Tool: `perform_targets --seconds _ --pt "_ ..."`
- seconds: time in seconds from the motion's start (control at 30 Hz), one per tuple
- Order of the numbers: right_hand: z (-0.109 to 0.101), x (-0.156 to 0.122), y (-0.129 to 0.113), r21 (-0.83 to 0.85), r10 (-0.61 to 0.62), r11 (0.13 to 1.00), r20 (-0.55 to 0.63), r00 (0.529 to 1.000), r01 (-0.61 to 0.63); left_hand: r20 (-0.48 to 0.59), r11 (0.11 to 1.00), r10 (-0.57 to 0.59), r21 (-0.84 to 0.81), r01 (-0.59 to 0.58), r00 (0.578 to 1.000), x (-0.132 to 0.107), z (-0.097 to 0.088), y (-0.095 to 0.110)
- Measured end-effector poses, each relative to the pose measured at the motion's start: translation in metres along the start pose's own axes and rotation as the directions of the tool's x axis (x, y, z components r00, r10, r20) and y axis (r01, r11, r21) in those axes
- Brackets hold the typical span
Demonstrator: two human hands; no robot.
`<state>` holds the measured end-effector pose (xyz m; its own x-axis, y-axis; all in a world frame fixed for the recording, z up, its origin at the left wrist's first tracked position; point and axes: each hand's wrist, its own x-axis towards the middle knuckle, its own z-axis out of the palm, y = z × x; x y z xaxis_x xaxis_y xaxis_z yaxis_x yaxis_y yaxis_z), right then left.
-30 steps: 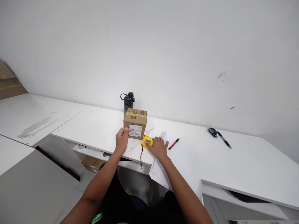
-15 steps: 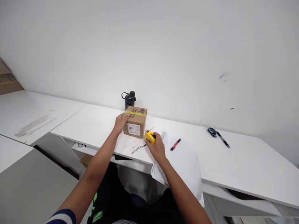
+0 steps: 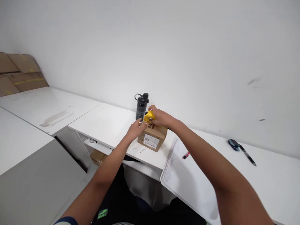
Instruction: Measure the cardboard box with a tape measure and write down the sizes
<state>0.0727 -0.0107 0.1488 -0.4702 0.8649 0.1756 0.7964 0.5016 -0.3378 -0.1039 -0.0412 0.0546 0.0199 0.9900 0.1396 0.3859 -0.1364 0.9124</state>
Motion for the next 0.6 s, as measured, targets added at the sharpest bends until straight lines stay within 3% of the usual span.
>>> perform_targets --seconds 0.1,0.27,0.33,0.47,0.6 --pt "0.001 0.01 0.004 -0.027 -0.05 0.998 0.048 0.998 0.051 -0.01 1.0 -0.012 -0.02 0.012 1.0 0.002 0.004 -0.001" --pt "0.001 0.017 0.008 0.061 -0.083 0.995 0.012 0.996 0.083 -0.008 0.992 0.023 -0.121 -0.024 1.0 0.001 0.016 -0.004" --pt "0.002 0.013 0.012 0.094 -0.092 0.991 -0.019 0.996 0.093 -0.052 0.986 0.039 -0.16 -0.047 0.998 -0.001 0.022 -0.005" --pt "0.001 -0.015 0.036 0.142 -0.066 0.987 -0.073 0.995 0.075 -0.167 0.983 0.062 -0.162 -0.089 0.984 -0.001 0.03 -0.005" --pt "-0.007 -0.066 0.075 0.194 0.063 0.98 -0.118 0.991 -0.039 -0.137 0.976 0.052 -0.203 -0.079 0.989 0.003 0.032 -0.003"
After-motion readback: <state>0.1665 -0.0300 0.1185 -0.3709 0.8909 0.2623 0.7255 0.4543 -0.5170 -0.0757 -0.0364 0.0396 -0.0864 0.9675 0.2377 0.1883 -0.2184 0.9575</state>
